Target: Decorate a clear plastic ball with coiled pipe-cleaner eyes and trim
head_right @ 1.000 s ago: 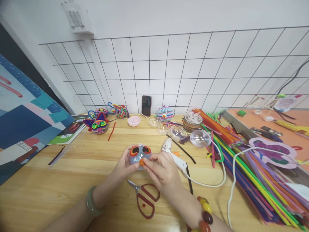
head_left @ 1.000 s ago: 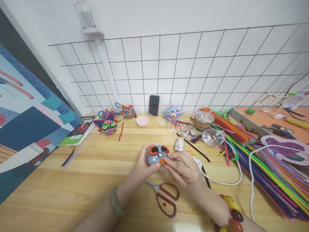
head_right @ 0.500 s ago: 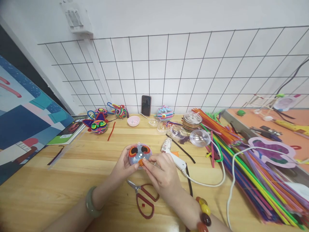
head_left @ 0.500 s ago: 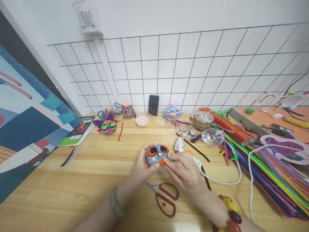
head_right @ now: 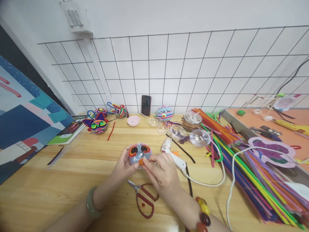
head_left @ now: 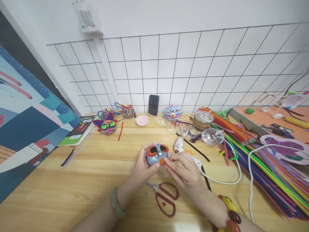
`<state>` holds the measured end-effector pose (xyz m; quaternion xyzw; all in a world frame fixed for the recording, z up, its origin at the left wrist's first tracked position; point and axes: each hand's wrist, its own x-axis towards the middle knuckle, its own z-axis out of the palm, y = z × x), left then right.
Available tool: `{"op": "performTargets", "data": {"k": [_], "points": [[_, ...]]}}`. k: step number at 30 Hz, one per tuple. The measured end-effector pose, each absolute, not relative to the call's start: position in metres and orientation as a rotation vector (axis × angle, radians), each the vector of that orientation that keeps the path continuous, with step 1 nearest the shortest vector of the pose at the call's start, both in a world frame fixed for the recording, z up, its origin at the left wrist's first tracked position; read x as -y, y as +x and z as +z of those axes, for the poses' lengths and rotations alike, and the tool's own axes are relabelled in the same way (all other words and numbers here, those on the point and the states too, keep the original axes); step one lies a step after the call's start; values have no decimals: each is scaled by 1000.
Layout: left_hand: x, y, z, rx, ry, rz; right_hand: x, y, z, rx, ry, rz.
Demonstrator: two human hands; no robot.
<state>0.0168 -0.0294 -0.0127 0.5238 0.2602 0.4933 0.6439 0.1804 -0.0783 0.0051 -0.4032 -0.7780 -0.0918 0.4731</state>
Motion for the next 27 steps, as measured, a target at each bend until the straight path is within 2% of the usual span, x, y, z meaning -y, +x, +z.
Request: {"op": "performTargets", "data": {"k": [27], "points": [[30, 17, -12, -611, 1221, 1155, 78, 181, 3, 1892, -987, -219]]}}
